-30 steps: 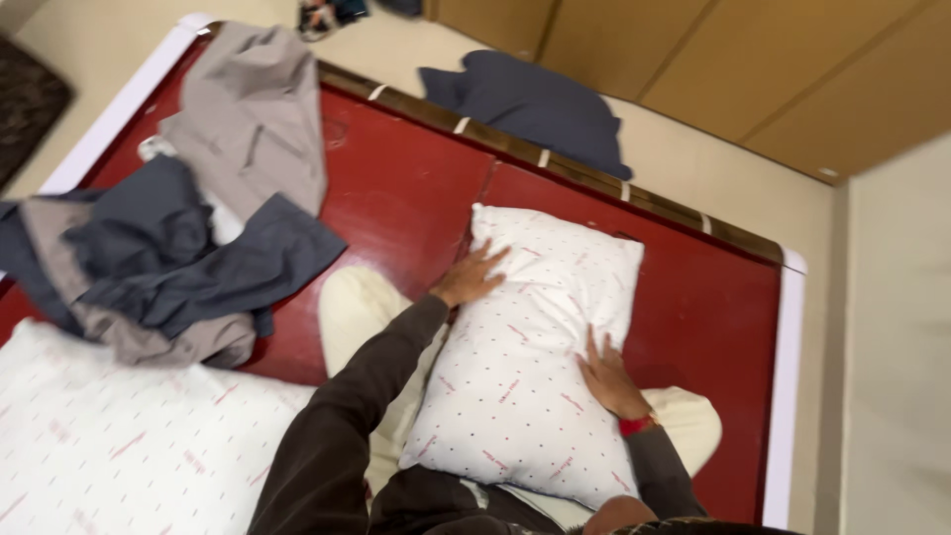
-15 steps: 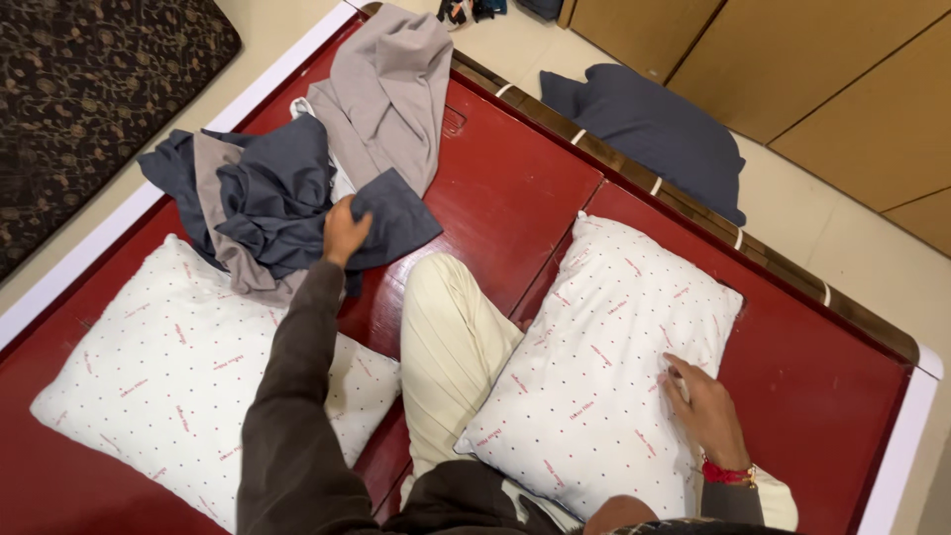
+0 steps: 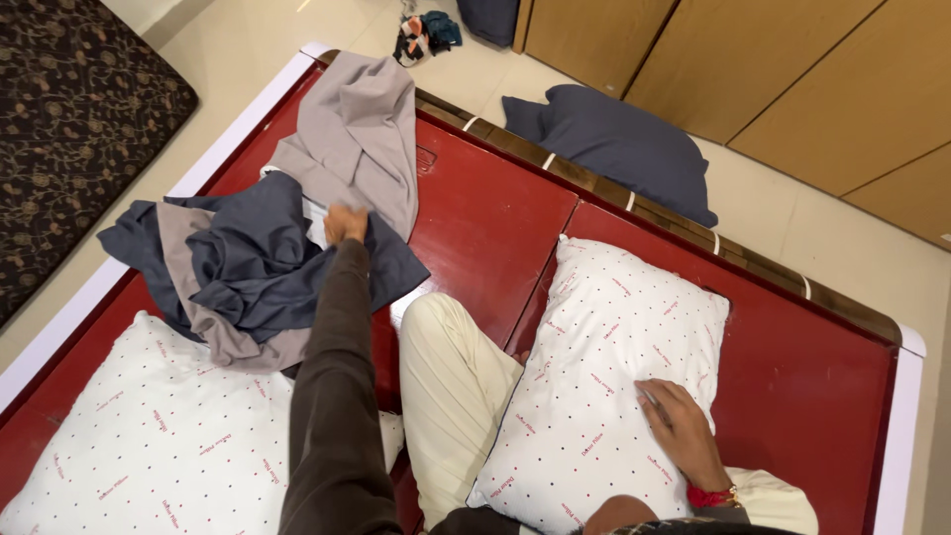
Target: The person removes a dark pillowcase from a pillow and replaces it with a light-colored pillowcase.
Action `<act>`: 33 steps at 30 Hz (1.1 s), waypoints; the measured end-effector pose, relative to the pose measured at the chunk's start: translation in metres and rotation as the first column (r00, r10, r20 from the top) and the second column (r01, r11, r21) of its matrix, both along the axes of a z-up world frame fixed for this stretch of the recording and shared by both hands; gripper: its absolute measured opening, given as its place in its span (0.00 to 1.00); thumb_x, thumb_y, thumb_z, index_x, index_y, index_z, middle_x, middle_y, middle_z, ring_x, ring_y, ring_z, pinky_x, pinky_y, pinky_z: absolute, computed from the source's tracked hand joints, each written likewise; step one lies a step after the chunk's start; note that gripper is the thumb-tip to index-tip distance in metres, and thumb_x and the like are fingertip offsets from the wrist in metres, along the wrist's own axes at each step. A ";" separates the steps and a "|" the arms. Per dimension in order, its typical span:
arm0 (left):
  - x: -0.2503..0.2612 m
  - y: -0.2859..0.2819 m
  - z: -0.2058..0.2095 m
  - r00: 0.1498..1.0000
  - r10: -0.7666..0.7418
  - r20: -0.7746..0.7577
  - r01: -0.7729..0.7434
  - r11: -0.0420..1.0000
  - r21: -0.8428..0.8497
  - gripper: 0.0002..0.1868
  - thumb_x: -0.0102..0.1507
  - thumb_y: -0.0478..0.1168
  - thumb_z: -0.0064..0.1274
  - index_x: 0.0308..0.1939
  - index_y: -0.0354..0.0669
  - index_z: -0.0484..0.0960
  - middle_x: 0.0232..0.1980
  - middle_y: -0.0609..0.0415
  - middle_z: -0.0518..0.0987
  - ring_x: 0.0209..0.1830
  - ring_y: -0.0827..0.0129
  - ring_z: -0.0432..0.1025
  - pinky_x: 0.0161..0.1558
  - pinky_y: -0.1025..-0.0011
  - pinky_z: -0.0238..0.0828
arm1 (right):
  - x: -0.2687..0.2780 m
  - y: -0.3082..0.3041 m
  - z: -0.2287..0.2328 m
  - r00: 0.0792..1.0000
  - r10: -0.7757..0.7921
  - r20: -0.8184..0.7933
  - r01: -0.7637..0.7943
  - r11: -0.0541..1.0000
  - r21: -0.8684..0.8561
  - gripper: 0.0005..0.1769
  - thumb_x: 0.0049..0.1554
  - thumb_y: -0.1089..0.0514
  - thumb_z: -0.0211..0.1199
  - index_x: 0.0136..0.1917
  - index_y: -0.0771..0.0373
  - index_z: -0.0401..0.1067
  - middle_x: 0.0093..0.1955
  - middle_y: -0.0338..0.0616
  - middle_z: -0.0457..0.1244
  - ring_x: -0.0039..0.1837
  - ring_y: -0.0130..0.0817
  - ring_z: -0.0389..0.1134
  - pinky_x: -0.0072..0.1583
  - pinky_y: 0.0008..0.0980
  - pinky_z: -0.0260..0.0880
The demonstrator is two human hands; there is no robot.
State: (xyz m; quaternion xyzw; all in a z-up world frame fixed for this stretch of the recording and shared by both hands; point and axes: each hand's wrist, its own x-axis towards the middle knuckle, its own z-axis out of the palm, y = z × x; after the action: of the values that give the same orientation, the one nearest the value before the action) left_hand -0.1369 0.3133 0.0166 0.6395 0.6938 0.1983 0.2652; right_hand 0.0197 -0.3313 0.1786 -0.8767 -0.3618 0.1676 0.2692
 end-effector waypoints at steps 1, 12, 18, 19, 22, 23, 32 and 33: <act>0.014 0.008 0.007 0.998 -0.052 -0.024 0.052 0.998 0.035 0.19 0.53 0.53 0.65 0.40 0.46 0.87 0.46 0.45 0.86 0.49 0.50 0.78 0.56 0.52 0.69 | -0.001 -0.001 -0.001 1.000 0.004 0.016 -0.005 1.000 0.028 0.16 0.58 0.58 0.61 0.59 0.63 0.76 0.57 0.50 0.69 0.53 0.40 0.72 0.52 0.34 0.74; 0.185 -0.049 0.181 0.212 -0.717 0.664 0.502 0.663 0.555 0.16 0.63 0.34 0.62 0.52 0.34 0.76 0.45 0.50 0.80 0.42 0.68 0.76 0.43 0.68 0.75 | -0.014 0.005 -0.013 0.985 0.043 0.169 -0.069 0.986 0.152 0.13 0.56 0.62 0.62 0.55 0.66 0.77 0.53 0.49 0.69 0.55 0.46 0.69 0.57 0.37 0.69; 0.246 -0.239 0.206 -0.186 -0.390 0.902 0.800 0.473 0.369 0.37 0.65 0.29 0.52 0.77 0.37 0.55 0.65 0.43 0.75 0.60 0.65 0.73 0.59 0.71 0.74 | 0.019 0.032 -0.003 0.943 -0.142 -0.302 0.268 0.861 0.431 0.35 0.55 0.67 0.66 0.74 0.61 0.62 0.60 0.45 0.68 0.58 0.33 0.72 0.52 0.30 0.76; 0.246 -0.273 0.198 -0.306 -0.335 0.891 0.808 0.403 0.429 0.40 0.67 0.28 0.52 0.80 0.37 0.49 0.72 0.43 0.72 0.68 0.65 0.70 0.66 0.71 0.70 | 0.037 0.044 0.005 0.989 -0.011 -0.146 0.103 0.758 0.644 0.45 0.56 0.69 0.63 0.83 0.60 0.51 0.65 0.51 0.64 0.65 0.36 0.68 0.60 0.32 0.77; 0.238 -0.346 0.181 -0.376 -0.357 0.855 0.874 0.169 0.455 0.44 0.64 0.27 0.50 0.80 0.43 0.45 0.77 0.46 0.63 0.75 0.59 0.62 0.66 0.64 0.65 | 0.093 0.078 0.028 0.974 -0.222 -0.037 0.190 0.722 0.665 0.67 0.43 0.62 0.78 0.81 0.60 0.33 0.70 0.56 0.56 0.61 0.38 0.68 0.47 0.30 0.76; 0.228 -0.362 0.175 -0.422 -0.542 0.727 0.841 0.066 0.538 0.43 0.63 0.26 0.49 0.80 0.41 0.50 0.78 0.42 0.64 0.77 0.55 0.62 0.70 0.62 0.63 | 0.110 0.084 0.031 0.947 -0.264 0.183 0.065 0.715 0.696 0.61 0.45 0.64 0.78 0.81 0.64 0.43 0.71 0.61 0.58 0.65 0.43 0.66 0.55 0.36 0.72; 0.189 -0.310 0.100 0.283 -0.926 -0.249 0.814 0.096 0.572 0.28 0.49 0.35 0.61 0.53 0.32 0.77 0.51 0.38 0.76 0.50 0.43 0.72 0.48 0.48 0.67 | 0.221 0.075 -0.002 0.872 -0.465 0.153 0.243 0.682 0.690 0.21 0.51 0.75 0.60 0.57 0.67 0.78 0.52 0.55 0.73 0.54 0.39 0.76 0.57 0.34 0.74; 0.194 -0.294 0.086 0.320 -0.919 -0.229 0.814 0.143 0.562 0.31 0.44 0.38 0.64 0.51 0.32 0.78 0.50 0.36 0.76 0.49 0.41 0.71 0.45 0.46 0.67 | 0.231 0.075 -0.002 0.869 -0.462 0.176 0.211 0.668 0.713 0.20 0.51 0.76 0.62 0.57 0.68 0.77 0.53 0.55 0.73 0.56 0.39 0.76 0.59 0.33 0.74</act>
State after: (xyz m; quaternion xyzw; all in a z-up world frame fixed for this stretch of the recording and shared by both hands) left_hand 0.0570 0.0189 0.1029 0.9459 0.0684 0.2647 0.1749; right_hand 0.2509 -0.2559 0.1761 -0.7857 -0.2673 -0.1831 0.5269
